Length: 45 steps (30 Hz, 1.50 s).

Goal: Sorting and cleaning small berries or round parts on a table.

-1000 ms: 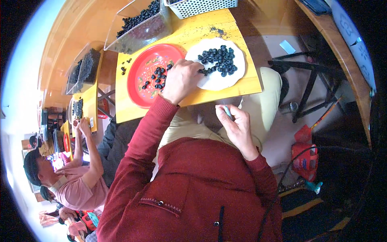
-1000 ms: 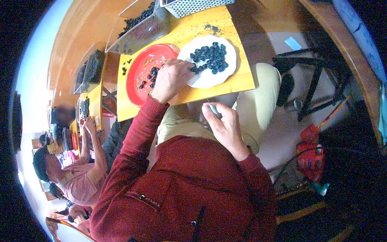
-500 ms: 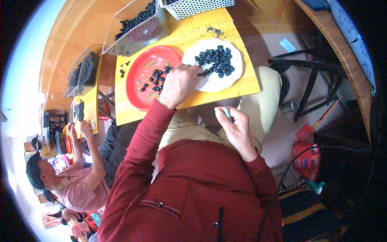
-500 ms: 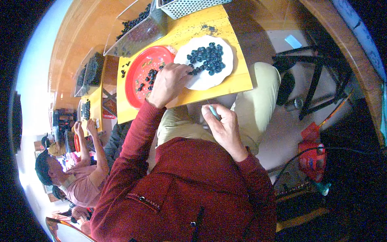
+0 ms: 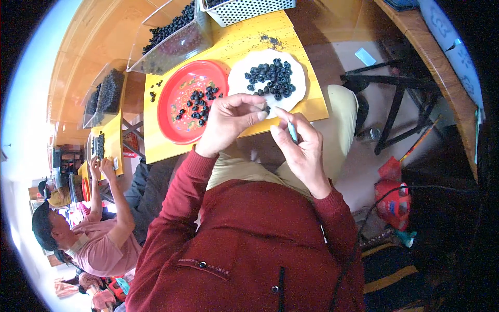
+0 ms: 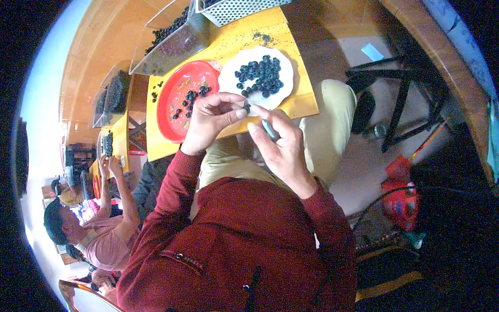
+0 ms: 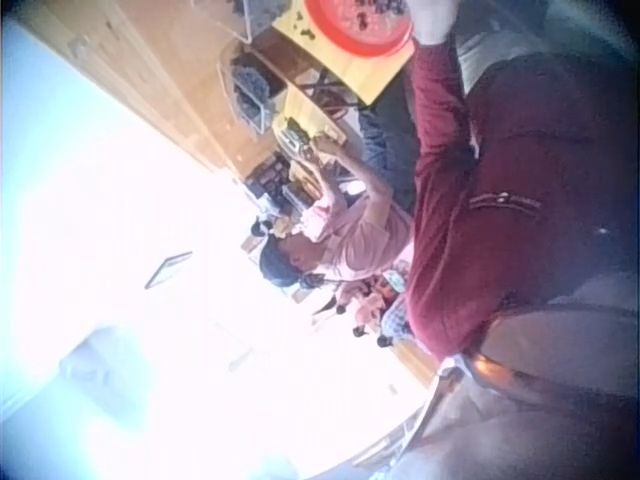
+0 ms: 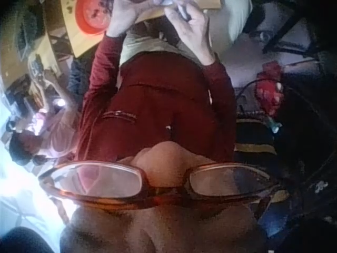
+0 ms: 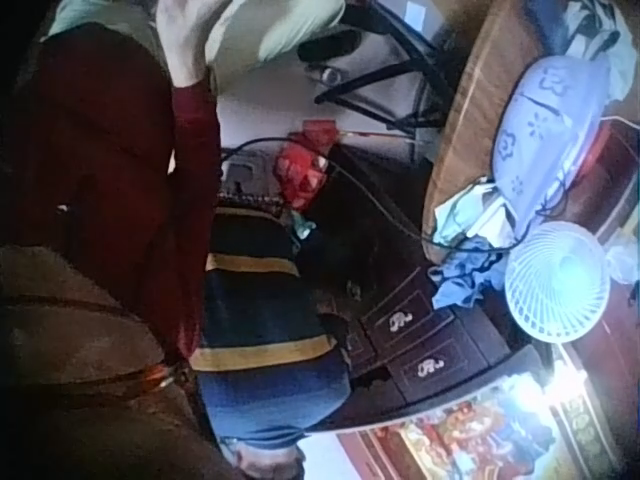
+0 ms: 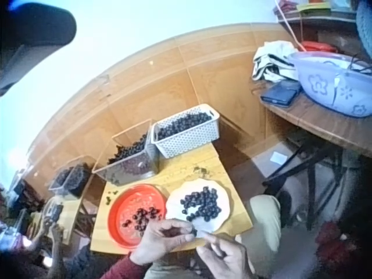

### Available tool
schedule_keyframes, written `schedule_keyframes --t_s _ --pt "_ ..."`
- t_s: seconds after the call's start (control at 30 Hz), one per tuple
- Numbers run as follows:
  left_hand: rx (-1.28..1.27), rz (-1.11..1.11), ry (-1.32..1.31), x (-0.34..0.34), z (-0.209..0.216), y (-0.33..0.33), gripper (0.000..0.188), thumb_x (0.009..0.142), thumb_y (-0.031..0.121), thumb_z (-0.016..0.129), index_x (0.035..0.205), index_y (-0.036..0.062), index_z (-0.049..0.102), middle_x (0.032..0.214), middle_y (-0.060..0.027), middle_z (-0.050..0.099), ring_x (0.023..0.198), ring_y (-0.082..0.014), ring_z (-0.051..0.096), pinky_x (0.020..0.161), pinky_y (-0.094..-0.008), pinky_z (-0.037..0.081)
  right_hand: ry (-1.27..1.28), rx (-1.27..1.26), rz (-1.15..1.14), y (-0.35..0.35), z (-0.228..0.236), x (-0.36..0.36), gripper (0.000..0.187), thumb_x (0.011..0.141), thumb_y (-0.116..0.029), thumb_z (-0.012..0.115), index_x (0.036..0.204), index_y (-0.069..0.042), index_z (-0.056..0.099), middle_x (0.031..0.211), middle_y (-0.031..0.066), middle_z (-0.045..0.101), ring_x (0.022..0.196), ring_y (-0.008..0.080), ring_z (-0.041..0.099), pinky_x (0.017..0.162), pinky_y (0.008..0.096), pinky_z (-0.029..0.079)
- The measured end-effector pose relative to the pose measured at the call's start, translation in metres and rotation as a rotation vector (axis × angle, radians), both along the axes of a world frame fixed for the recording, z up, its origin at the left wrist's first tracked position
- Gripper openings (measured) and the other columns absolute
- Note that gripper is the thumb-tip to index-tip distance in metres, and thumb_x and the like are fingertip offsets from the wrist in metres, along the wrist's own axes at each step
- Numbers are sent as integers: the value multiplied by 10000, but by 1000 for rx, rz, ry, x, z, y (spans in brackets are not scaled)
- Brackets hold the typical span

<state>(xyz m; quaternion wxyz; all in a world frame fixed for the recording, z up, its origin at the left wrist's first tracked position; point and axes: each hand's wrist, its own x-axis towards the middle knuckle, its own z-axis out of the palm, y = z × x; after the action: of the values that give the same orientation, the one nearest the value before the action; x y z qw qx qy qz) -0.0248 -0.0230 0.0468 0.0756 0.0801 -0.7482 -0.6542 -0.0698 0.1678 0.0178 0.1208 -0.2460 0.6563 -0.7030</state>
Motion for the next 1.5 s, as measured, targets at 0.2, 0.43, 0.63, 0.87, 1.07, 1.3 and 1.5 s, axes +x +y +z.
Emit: schedule_keyframes --t_s 0.2,0.43,0.63,0.87,1.07,1.3,1.5 --pt "421 -92 -70 11 -7 8 241 888 -25 667 1128 -6 661 1090 -125 698 997 -195 677 906 -351 570 208 -105 20 -9 -1 -4 258 879 -7 649 1136 19 664 938 101 606 814 176 622 710 290 491" --pt "880 -99 -123 18 -13 17 168 918 13 642 1084 36 628 1067 -76 670 1018 -174 652 894 -324 574 266 -93 29 -6 2 -5 240 862 -22 674 1097 30 669 959 115 624 836 192 644 726 298 508" --pt "1046 -159 -108 20 -20 19 156 918 -14 629 1061 48 618 1084 -89 661 1041 -190 647 897 -321 568 271 -100 64 -3 -2 -9 272 842 -17 722 1112 2 686 982 70 650 839 123 623 716 246 500" --pt "1078 -150 -86 28 -25 17 102 957 97 617 1056 73 609 1072 -56 638 1003 -166 632 891 -319 548 377 -44 47 -9 1 -7 261 846 -36 730 1102 0 689 966 81 659 806 128 629 706 245 498" --pt "1086 -125 -127 37 -32 12 163 971 143 607 1114 65 601 1083 -70 648 1005 -160 636 886 -325 558 290 -58 124 -12 1 -3 233 889 -72 685 1111 -5 671 987 111 659 870 189 663 753 297 525" --pt "1144 -173 -155 44 -39 4 192 974 132 600 1153 63 596 1081 -77 656 938 -158 661 827 -319 580 162 -54 202 -16 6 4 274 887 -71 691 1155 -18 676 982 90 669 874 151 658 750 281 522" --pt "1206 -169 -100 51 -35 4 190 973 121 598 1152 57 597 1075 -78 661 942 -170 667 828 -327 579 146 1 201 -22 5 9 261 908 -52 684 1158 21 661 960 58 655 805 92 635 719 227 499"
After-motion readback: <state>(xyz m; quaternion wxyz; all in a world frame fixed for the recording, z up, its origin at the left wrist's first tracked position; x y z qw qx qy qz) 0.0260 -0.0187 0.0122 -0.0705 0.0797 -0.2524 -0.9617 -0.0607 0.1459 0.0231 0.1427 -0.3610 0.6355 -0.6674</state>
